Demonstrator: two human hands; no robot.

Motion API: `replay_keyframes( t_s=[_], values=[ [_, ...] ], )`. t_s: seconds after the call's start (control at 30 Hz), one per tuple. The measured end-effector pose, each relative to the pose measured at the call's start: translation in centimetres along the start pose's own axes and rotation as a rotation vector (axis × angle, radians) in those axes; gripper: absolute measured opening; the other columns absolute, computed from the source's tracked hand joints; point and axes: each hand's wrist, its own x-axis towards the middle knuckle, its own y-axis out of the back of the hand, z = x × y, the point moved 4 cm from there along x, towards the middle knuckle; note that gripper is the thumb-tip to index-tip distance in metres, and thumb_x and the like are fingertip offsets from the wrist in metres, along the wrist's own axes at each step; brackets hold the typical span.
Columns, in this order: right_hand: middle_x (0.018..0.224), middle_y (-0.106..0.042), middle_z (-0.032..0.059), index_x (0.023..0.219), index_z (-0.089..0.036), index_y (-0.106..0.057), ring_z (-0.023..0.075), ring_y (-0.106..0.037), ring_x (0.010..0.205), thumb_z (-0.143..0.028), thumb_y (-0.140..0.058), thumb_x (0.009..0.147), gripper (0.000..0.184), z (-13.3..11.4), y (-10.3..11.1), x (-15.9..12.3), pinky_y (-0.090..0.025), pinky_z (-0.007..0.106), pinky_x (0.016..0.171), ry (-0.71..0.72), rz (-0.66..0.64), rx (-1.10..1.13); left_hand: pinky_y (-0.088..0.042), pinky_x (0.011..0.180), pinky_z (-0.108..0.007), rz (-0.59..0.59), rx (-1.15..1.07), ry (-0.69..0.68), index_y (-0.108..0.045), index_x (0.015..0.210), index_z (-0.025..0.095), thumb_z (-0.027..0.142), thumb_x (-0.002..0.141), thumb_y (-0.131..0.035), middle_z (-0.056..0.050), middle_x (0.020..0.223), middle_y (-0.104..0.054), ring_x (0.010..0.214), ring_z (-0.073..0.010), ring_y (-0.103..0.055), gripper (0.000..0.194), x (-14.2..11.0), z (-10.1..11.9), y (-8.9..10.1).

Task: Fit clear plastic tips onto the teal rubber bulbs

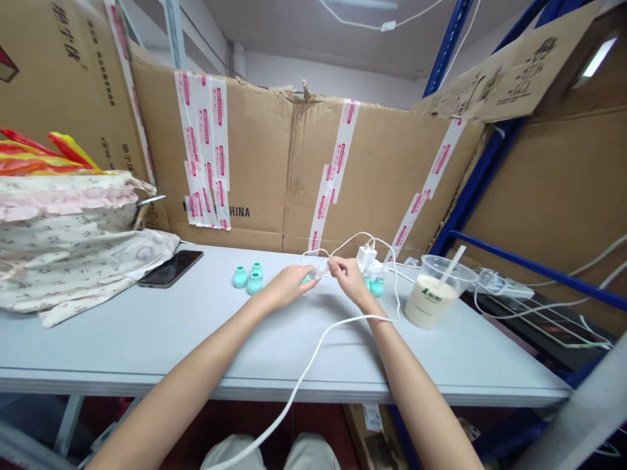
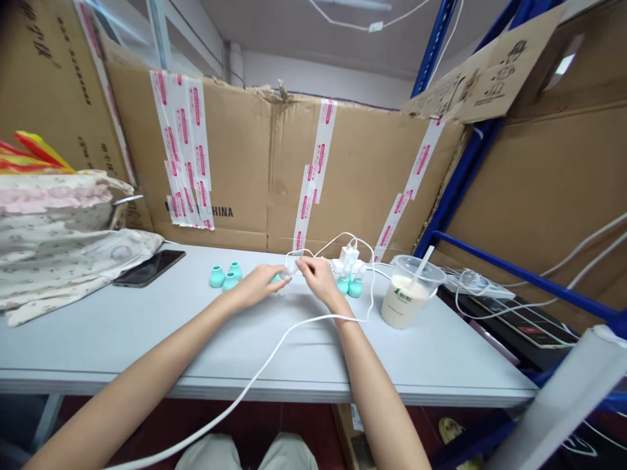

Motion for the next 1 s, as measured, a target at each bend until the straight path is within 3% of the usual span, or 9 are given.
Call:
replay_keyframes(
  t_s=[0.13, 0.3, 0.4, 0.5, 0.57, 0.7, 0.83, 0.93, 1.0],
  values=[
    [0.051, -0.036, -0.0016, 0.054, -0.018, -0.035, 0.0103, -0.035, 0.051, -0.053, -0.033, 0.086, 0.047, -0.1, -0.8, 0.0, -0.027, 0.024, 0.051, 0.008, -0.015, 0.042, -0.039, 0.061, -0.023, -0.022, -0.256, 0.008, -0.055, 0.078, 0.015, 0.037, 0.085, -0.039, 0.000, 0.063, -0.057, 0.059, -0.0127, -0.053, 0.028, -0.1, 0.5, -0.5],
    [0.057, -0.044, -0.0015, 0.067, -0.019, -0.044, 0.0102, -0.040, 0.052, -0.052, -0.034, 0.086, 0.039, 1.0, -1.5, 0.2, -0.034, 0.023, 0.051, -0.064, -0.026, 0.233, -0.040, 0.066, -0.024, 0.107, -0.392, 0.030, -0.054, 0.079, 0.016, 0.038, 0.084, -0.042, 0.001, 0.062, -0.055, 0.062, -0.0121, -0.052, 0.026, 0.4, 0.8, -0.1],
    [0.091, -0.054, 0.0049, 0.092, -0.020, -0.053, 0.0140, -0.051, 0.077, -0.053, -0.043, 0.081, 0.036, 1.3, -1.8, 0.2, -0.041, 0.022, 0.055, -0.048, 0.002, 0.331, -0.041, 0.069, -0.025, 0.153, -0.522, 0.080, -0.047, 0.097, 0.018, 0.039, 0.081, -0.048, 0.000, 0.077, -0.059, 0.069, -0.0129, -0.054, 0.027, 0.7, 0.0, -0.2],
    [0.119, -0.043, 0.0068, 0.100, -0.024, -0.058, 0.0186, -0.044, 0.109, -0.047, -0.054, 0.077, 0.033, 1.1, -1.8, 0.2, -0.046, 0.025, 0.073, -0.022, 0.027, 0.377, -0.043, 0.072, -0.028, 0.076, -0.685, 0.118, -0.032, 0.113, 0.020, 0.038, 0.079, -0.052, -0.006, 0.103, -0.057, 0.077, -0.0130, -0.056, 0.043, 0.6, -0.8, -1.2],
    [0.121, -0.044, 0.0061, 0.090, -0.023, -0.064, 0.0196, -0.042, 0.113, -0.043, -0.057, 0.076, 0.025, 0.9, -1.7, 0.3, -0.043, 0.029, 0.083, -0.012, 0.000, 0.395, -0.044, 0.077, -0.030, 0.015, -0.751, 0.118, -0.027, 0.117, 0.020, 0.037, 0.079, -0.053, -0.010, 0.111, -0.052, 0.085, -0.0141, -0.056, 0.050, 0.5, -0.9, -1.9],
    [0.113, -0.050, 0.0070, 0.086, -0.021, -0.066, 0.0201, -0.049, 0.106, -0.043, -0.057, 0.076, 0.026, 2.3, -0.8, 0.5, -0.043, 0.032, 0.083, -0.072, 0.052, 0.419, -0.037, 0.094, -0.034, 0.008, -0.705, 0.037, -0.019, 0.129, 0.021, 0.037, 0.075, -0.059, -0.013, 0.123, -0.042, 0.112, -0.0193, -0.045, 0.069, 0.5, -0.8, -1.8],
    [0.109, -0.054, 0.0084, 0.085, -0.019, -0.066, 0.0224, -0.047, 0.105, -0.048, -0.056, 0.075, 0.032, 5.1, 0.6, 0.2, -0.041, 0.035, 0.082, -0.165, 0.182, 0.072, -0.026, 0.104, -0.036, 0.242, -0.429, 0.056, -0.028, 0.128, 0.020, 0.042, 0.079, -0.052, -0.012, 0.129, -0.035, 0.123, -0.0210, -0.032, 0.059, 0.6, -2.4, 1.0],
    [0.103, -0.057, 0.0089, 0.083, -0.019, -0.065, 0.0239, -0.047, 0.100, -0.048, -0.055, 0.075, 0.032, 6.5, 1.1, -0.2, -0.037, 0.039, 0.086, -0.194, 0.135, -0.333, -0.025, 0.103, -0.037, 0.395, -0.246, 0.101, -0.042, 0.118, 0.021, 0.040, 0.084, -0.045, -0.008, 0.122, -0.042, 0.119, -0.0203, -0.036, 0.039, 0.5, -4.3, 3.6],
    [0.100, -0.058, 0.0092, 0.083, -0.018, -0.064, 0.0239, -0.048, 0.097, -0.047, -0.051, 0.078, 0.033, 6.9, 1.2, -0.4, -0.037, 0.039, 0.085, -0.212, 0.081, -0.473, -0.028, 0.101, -0.037, 0.460, -0.155, 0.131, -0.049, 0.111, 0.022, 0.038, 0.085, -0.044, -0.007, 0.117, -0.046, 0.115, -0.0204, -0.039, 0.032, 0.3, -5.4, 4.9]
  ],
)
